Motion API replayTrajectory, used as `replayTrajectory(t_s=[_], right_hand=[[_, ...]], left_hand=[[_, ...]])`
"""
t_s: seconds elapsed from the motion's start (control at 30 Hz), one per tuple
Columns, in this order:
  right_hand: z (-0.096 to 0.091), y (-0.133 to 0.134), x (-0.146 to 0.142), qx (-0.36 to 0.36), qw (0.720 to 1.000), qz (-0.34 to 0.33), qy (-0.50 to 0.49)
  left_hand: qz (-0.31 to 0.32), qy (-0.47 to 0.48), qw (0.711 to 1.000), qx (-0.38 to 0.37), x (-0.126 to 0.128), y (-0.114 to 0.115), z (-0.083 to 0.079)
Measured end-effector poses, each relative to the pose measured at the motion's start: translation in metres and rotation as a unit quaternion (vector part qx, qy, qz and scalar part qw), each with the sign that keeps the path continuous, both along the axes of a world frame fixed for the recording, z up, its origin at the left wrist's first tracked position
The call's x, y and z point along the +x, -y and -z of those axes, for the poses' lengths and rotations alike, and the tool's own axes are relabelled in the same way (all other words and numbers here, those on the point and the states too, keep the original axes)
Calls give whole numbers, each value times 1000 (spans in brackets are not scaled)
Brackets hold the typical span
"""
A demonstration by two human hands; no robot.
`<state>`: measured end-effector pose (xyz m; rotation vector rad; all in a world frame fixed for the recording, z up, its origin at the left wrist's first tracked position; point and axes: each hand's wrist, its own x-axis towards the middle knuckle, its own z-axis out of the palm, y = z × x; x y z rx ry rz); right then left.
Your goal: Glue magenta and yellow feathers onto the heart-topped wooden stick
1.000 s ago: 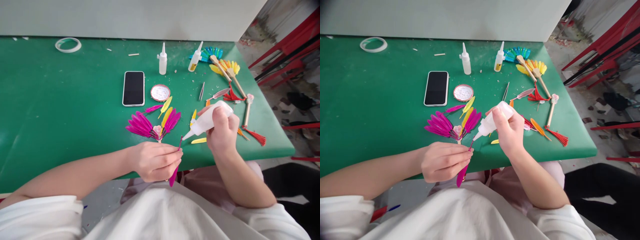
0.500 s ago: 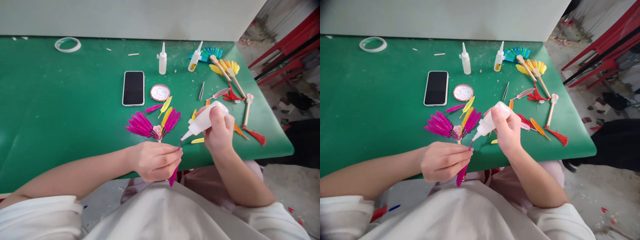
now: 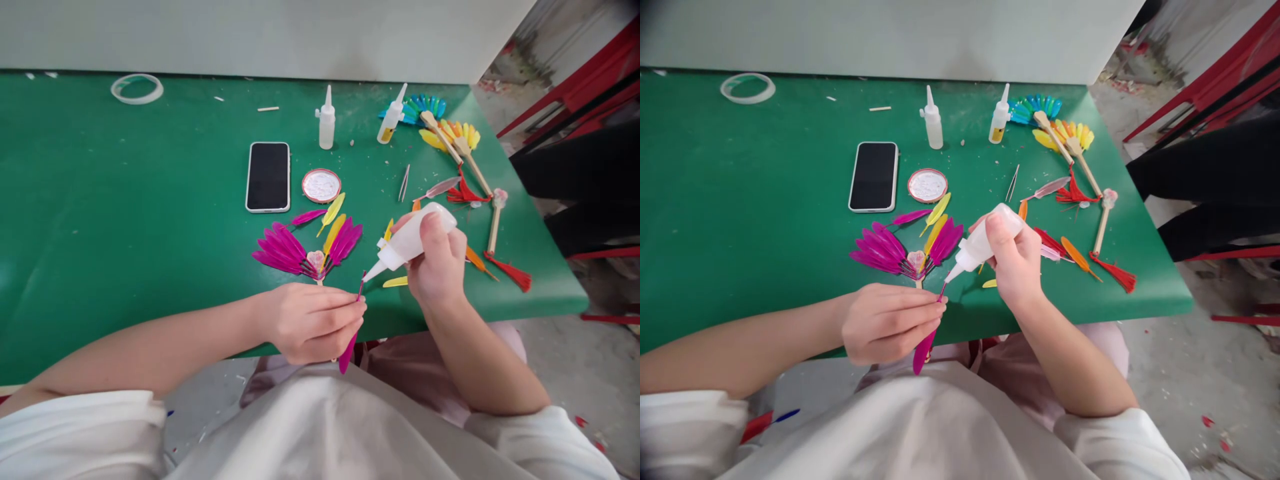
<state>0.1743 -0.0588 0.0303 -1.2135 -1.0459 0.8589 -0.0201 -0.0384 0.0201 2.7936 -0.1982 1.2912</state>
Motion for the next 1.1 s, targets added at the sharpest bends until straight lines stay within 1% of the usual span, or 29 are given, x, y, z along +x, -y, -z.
replayTrajectory(t_s=[0.13, 0.3, 0.43, 0.57, 0.83, 0.97, 1.1], right_hand=[[-2, -1, -2, -8, 1000, 3, -3], [-1, -2, -3, -1, 1000, 9, -26], [0, -3, -4, -4, 999, 9, -41], [0, -3, -4, -8, 999, 10, -41], [0, -2, -3, -21, 1000, 9, -11], [2, -3, -4, -3, 999, 7, -32], [1, -2, -4, -9, 999, 6, -34]], left_hand=[[-16, -10, 999, -28, -1, 3, 0], [-5, -1, 999, -33, -1, 3, 0], [15, -7, 1000, -3, -1, 1, -2], [22, -15, 1000, 8, -1, -1, -4], [16, -12, 1000, 23, 0, -1, -5], [18, -9, 1000, 24, 0, -2, -4], [13, -8, 1000, 27, 0, -2, -4]])
